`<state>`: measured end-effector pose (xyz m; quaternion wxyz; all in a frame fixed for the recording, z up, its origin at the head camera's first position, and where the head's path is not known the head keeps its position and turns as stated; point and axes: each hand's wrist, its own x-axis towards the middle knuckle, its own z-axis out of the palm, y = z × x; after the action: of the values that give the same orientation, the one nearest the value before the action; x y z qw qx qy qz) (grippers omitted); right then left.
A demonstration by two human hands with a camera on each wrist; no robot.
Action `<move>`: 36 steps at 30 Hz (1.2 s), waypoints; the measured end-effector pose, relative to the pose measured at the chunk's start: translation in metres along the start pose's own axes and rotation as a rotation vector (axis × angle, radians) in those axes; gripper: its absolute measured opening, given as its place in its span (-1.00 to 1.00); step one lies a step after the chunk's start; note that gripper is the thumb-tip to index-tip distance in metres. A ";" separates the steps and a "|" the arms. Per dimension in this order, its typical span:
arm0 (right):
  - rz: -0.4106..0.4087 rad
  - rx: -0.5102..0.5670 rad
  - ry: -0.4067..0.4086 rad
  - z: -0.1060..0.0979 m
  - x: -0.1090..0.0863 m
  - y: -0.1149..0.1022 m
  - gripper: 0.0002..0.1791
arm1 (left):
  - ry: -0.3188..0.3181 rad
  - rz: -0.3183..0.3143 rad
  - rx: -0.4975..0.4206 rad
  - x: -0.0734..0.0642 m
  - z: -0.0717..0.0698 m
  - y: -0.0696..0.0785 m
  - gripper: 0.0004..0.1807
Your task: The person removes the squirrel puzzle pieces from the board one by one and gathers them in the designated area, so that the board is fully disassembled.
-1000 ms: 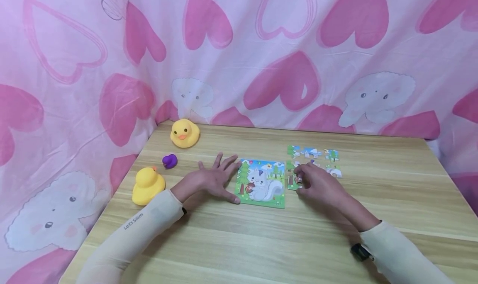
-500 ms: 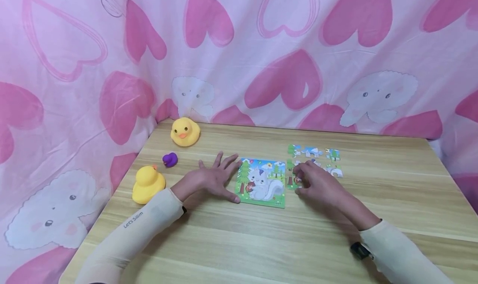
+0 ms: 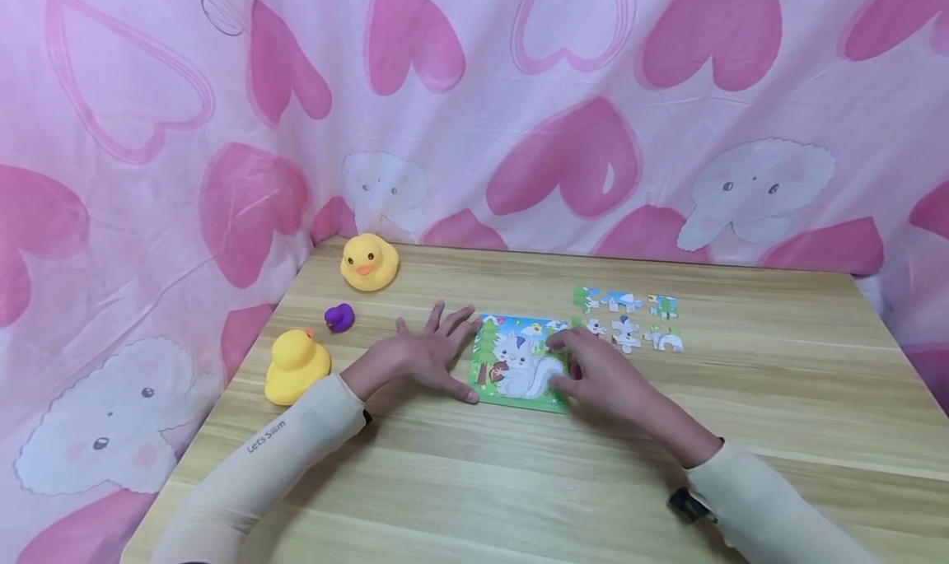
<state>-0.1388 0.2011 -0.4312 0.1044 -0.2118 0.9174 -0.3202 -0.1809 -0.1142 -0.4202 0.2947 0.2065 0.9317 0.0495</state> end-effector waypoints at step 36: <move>-0.003 0.036 -0.198 0.026 0.016 -0.026 -0.37 | 0.005 0.002 0.005 0.002 0.001 -0.001 0.45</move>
<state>-0.1363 0.1609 -0.4359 0.1981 -0.2420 0.8963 -0.3144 -0.1822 -0.1139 -0.4221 0.2919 0.2078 0.9323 0.0480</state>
